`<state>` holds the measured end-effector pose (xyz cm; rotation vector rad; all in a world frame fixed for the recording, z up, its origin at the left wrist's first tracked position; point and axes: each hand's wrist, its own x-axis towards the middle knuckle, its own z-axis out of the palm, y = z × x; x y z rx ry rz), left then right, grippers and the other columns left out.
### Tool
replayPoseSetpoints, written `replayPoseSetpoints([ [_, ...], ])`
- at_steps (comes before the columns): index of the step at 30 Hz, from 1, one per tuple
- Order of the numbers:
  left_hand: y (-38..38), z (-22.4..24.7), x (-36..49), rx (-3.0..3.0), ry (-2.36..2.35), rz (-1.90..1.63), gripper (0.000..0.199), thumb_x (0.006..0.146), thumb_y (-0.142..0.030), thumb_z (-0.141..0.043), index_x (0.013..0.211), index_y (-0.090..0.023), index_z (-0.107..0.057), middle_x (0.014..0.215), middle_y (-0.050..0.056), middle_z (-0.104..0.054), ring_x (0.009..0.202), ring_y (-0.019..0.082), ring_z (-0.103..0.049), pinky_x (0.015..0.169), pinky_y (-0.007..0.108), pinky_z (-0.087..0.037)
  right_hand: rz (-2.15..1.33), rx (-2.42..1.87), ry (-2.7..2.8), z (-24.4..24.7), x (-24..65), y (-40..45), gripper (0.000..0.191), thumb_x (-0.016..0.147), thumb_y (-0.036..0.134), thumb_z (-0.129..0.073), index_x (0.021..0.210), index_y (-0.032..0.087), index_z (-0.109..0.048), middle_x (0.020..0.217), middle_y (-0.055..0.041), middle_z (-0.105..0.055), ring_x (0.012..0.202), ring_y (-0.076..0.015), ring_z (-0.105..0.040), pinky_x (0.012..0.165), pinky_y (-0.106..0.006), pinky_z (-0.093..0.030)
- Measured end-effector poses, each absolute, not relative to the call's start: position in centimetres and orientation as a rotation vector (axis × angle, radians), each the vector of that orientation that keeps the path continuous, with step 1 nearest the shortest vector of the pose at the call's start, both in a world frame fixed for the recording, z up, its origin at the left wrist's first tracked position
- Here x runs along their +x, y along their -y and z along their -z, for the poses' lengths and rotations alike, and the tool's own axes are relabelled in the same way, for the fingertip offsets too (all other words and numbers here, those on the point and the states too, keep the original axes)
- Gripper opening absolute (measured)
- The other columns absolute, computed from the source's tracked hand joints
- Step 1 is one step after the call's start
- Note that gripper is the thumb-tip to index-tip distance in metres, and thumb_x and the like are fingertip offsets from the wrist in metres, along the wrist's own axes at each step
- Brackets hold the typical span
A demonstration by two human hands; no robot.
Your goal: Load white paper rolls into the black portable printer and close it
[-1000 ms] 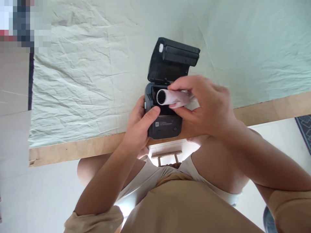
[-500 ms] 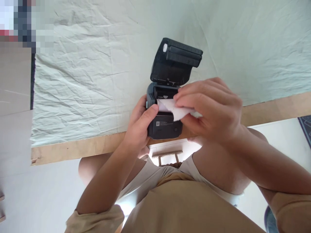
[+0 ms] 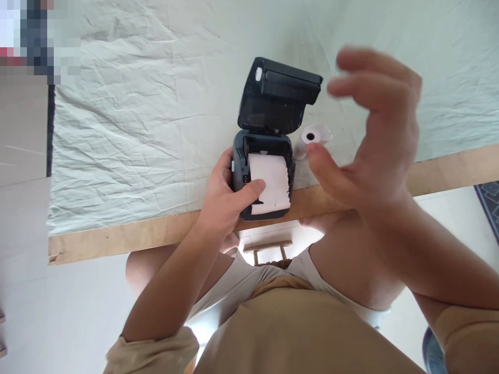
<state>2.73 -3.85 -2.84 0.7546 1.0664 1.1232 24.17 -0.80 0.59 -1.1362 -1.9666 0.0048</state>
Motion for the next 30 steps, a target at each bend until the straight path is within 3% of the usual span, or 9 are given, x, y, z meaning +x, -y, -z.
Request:
replayPoseSetpoints([
  [2,3.8,3.0,2.7,0.772,-1.073,-1.124,0.046,0.077,-0.032,-0.1,0.117,-0.026,-0.079,0.099,0.001,-0.083,0.087,0.022,-0.076,0.068,0.028,-0.06,-0.085,-1.244,2.012,-0.9,24.5,0.4,0.045,0.103,0.044,-0.062,0.148,0.039,-0.066,0.145,-0.0103,-0.075,0.156,-0.0398,-0.064,0.128,-0.064,-0.053],
  [4,3.8,3.0,2.7,0.769,-1.093,-1.125,0.047,0.077,-0.031,-0.1,0.118,-0.026,-0.079,0.1,0.001,-0.082,0.089,0.023,-0.076,0.069,0.03,-0.061,-0.1,-1.171,1.959,-0.6,24.6,0.5,0.044,0.102,0.049,-0.06,0.145,0.038,-0.067,0.137,-0.0106,-0.077,0.148,-0.0398,-0.07,0.121,-0.064,-0.058],
  [6,3.9,3.0,2.7,0.759,-1.115,-1.12,0.05,0.078,-0.033,-0.1,0.122,-0.027,-0.078,0.104,0.002,-0.083,0.094,0.025,-0.078,0.072,0.03,-0.062,-0.063,-0.972,1.884,0.2,24.5,1.1,0.027,0.1,0.044,-0.063,0.124,0.036,-0.073,0.109,-0.0069,-0.081,0.111,-0.0341,-0.082,0.097,-0.056,-0.066],
  [8,4.0,2.9,2.6,0.755,-1.12,-1.11,0.054,0.077,-0.032,-0.101,0.125,-0.027,-0.076,0.111,0.002,-0.084,0.098,0.025,-0.079,0.074,0.03,-0.063,-0.159,-0.854,1.852,1.0,24.2,1.9,0.003,0.099,0.032,-0.068,0.096,0.033,-0.07,0.078,0.0011,-0.073,0.07,-0.0214,-0.071,0.066,-0.04,-0.058],
  [10,4.1,3.0,2.4,0.758,-1.1,-1.111,0.055,0.077,-0.031,-0.101,0.125,-0.027,-0.075,0.115,0.002,-0.085,0.1,0.024,-0.08,0.075,0.029,-0.065,-0.439,-0.91,1.857,1.6,23.9,2.6,0.024,0.1,0.026,-0.071,0.079,0.028,-0.059,0.06,0.0059,-0.06,0.049,-0.0128,-0.05,0.048,-0.031,-0.039],
  [12,4.1,3.3,2.3,0.791,-1.052,-1.134,0.057,0.076,-0.033,-0.103,0.125,-0.026,-0.075,0.115,0.003,-0.085,0.099,0.025,-0.082,0.074,0.029,-0.066,-0.791,-1.087,1.817,2.1,23.6,2.8,0.039,0.104,0.033,-0.07,0.072,0.025,-0.051,0.055,0.0056,-0.054,0.047,-0.0107,-0.044,0.045,-0.028,-0.032],
  [16,3.8,3.7,2.3,0.825,-0.97,-1.175,0.056,0.08,-0.05,-0.102,0.122,-0.024,-0.077,0.109,0.006,-0.087,0.097,0.03,-0.088,0.073,0.034,-0.072,-1.207,-1.334,1.689,2.5,23.4,2.4,0.052,0.105,0.049,-0.072,0.069,0.025,-0.044,0.06,0.002,-0.053,0.055,-0.0121,-0.049,0.05,-0.028,-0.034],
  [20,3.2,3.7,2.6,0.757,-0.957,-1.142,0.036,0.09,-0.05,-0.095,0.106,-0.021,-0.079,0.089,0.006,-0.085,0.099,0.033,-0.09,0.07,0.035,-0.072,-1.224,-1.386,1.699,2.6,23.2,1.8,0.054,0.103,0.046,-0.078,0.068,0.025,-0.043,0.061,0.002,-0.052,0.058,-0.0117,-0.044,0.053,-0.029,-0.031],
  [30,2.9,4.0,3.1,0.603,-0.991,-1.222,0.042,0.098,-0.064,-0.083,0.101,-0.023,-0.08,0.097,0.006,-0.087,0.119,0.035,-0.087,0.095,0.042,-0.074,-1.117,-1.325,1.736,3.0,22.7,2.1,0.049,0.103,0.051,-0.067,0.07,0.026,-0.042,0.059,0.0045,-0.045,0.057,-0.0097,-0.039,0.053,-0.03,-0.027],
])
